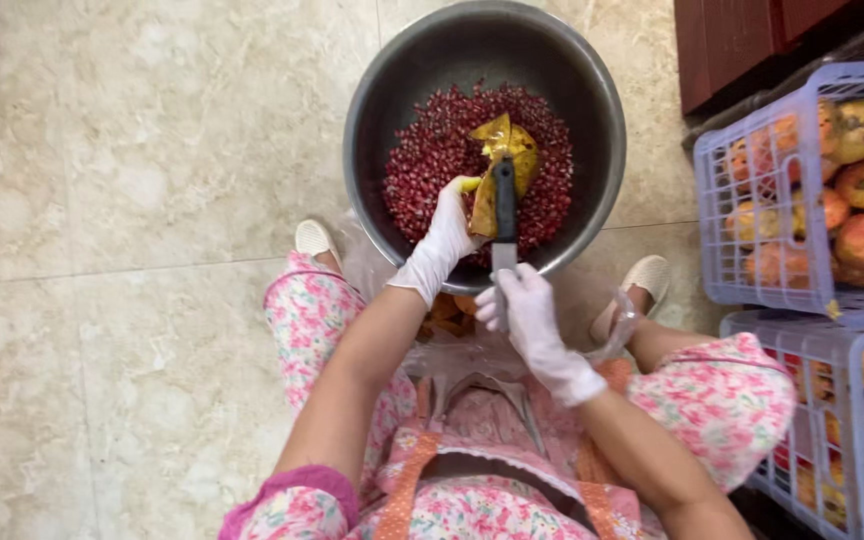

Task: The person sits on the floor and uses a knife to cut and separate pomegranate seeds from the fruit, collecting the seeds in a metal bowl. The person handles multiple pomegranates, removing the outer skin and separating the arils into the bowl.

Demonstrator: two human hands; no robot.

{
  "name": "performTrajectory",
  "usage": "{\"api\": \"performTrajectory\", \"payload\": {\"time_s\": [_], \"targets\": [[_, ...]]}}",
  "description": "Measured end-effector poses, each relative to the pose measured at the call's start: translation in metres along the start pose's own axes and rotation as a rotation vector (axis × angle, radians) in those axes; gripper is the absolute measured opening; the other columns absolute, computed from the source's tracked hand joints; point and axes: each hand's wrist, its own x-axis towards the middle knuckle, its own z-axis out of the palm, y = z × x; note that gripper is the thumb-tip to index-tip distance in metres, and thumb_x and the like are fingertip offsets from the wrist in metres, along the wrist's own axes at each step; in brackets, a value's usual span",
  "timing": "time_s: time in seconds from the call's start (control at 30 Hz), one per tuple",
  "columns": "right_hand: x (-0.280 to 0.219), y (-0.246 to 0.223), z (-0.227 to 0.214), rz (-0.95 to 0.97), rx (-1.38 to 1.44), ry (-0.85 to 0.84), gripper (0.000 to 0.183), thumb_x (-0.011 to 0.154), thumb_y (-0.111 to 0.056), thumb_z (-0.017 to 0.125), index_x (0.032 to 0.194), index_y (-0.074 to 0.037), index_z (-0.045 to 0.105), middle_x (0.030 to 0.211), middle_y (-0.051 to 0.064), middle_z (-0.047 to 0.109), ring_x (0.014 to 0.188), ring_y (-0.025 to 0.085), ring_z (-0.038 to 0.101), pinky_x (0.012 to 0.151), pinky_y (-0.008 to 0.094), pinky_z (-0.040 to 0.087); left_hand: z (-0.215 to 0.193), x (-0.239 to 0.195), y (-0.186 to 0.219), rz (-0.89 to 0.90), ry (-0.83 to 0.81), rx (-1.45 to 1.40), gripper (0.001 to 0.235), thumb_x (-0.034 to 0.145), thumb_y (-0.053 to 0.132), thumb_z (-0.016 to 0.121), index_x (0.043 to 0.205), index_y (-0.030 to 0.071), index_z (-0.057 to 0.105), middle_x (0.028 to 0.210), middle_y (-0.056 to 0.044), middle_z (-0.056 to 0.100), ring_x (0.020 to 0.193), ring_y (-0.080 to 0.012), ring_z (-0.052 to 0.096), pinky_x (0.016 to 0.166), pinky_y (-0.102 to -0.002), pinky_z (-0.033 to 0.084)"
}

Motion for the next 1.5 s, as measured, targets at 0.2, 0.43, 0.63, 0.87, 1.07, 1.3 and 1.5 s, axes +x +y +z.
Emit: {"api": "performTrajectory", "payload": {"time_s": [0.2, 0.43, 0.63, 0.87, 1.07, 1.3, 1.5], "targets": [[-0.003, 0.015, 0.002, -0.065, 0.045, -0.009, 0.014, 0.104, -0.018, 0.050, 0.100, -0.005, 0.047, 0.075, 0.014, 0.071, 0.051, 0.020, 0.066, 0.044, 0.031, 0.054, -0.018, 0.004, -0.009, -0.076, 0.017, -0.011, 0.043, 0.091, 0.039, 0.055, 0.110, 0.004, 0.069, 0.104, -0.015, 0.073, 0.092, -0.0311, 0.070, 0.083, -0.045, 0.060], [-0.008, 0.020, -0.007, -0.327, -0.065, -0.065, 0.017, 0.110, -0.019, 0.048, 0.108, -0.003, 0.054, 0.086, 0.013, 0.074, 0.065, 0.018, 0.071, 0.054, 0.030, 0.058, -0.056, -0.001, -0.020, -0.101, 0.090, -0.001, 0.035, 0.086, 0.027, 0.053, 0.106, 0.001, 0.066, 0.102, -0.016, 0.072, 0.091, -0.0324, 0.071, 0.084, -0.051, 0.061], [-0.016, 0.027, 0.000, -0.197, 0.004, -0.041, 0.013, 0.106, -0.018, 0.049, 0.107, -0.005, 0.052, 0.078, 0.013, 0.070, 0.054, 0.018, 0.066, 0.044, 0.030, 0.051, -0.045, -0.016, -0.009, -0.062, 0.128, 0.080, 0.035, 0.084, 0.026, 0.055, 0.104, 0.000, 0.068, 0.098, -0.015, 0.073, 0.088, -0.0302, 0.072, 0.080, -0.046, 0.061], [-0.006, 0.028, -0.006, -0.280, 0.000, -0.019, 0.019, 0.110, -0.020, 0.047, 0.107, -0.003, 0.054, 0.078, 0.013, 0.071, 0.059, 0.019, 0.067, 0.051, 0.030, 0.054, -0.019, -0.009, 0.000, -0.027, -0.026, -0.008, 0.034, 0.085, 0.025, 0.056, 0.104, 0.000, 0.069, 0.097, -0.014, 0.074, 0.087, -0.0294, 0.071, 0.082, -0.043, 0.060], [-0.003, 0.026, -0.007, -0.099, 0.002, -0.008, 0.021, 0.109, -0.021, 0.046, 0.104, -0.003, 0.054, 0.074, 0.013, 0.069, 0.053, 0.020, 0.064, 0.045, 0.032, 0.050, -0.015, 0.002, -0.006, 0.078, 0.328, -0.037, 0.034, 0.094, 0.030, 0.053, 0.116, 0.004, 0.060, 0.112, -0.013, 0.066, 0.096, -0.0298, 0.066, 0.087, -0.050, 0.056], [-0.001, 0.036, -0.009, -0.051, -0.034, -0.023, 0.020, 0.106, -0.022, 0.046, 0.107, -0.006, 0.057, 0.070, 0.012, 0.068, 0.049, 0.020, 0.063, 0.042, 0.030, 0.048, -0.045, 0.011, -0.006, -0.030, -0.122, -0.180, 0.056, 0.081, -0.003, 0.036, 0.132, -0.003, 0.060, 0.120, -0.021, 0.066, 0.105, -0.0297, 0.069, 0.095, -0.042, 0.062], [-0.005, 0.041, -0.010, 0.119, 0.005, -0.029, 0.023, 0.105, -0.024, 0.050, 0.100, -0.002, 0.056, 0.068, 0.013, 0.069, 0.046, 0.020, 0.062, 0.040, 0.031, 0.048, -0.046, 0.002, -0.011, -0.022, -0.084, -0.119, 0.037, 0.105, 0.017, 0.051, 0.133, -0.006, 0.056, 0.121, -0.020, 0.066, 0.107, -0.0306, 0.067, 0.088, -0.045, 0.063]]}}
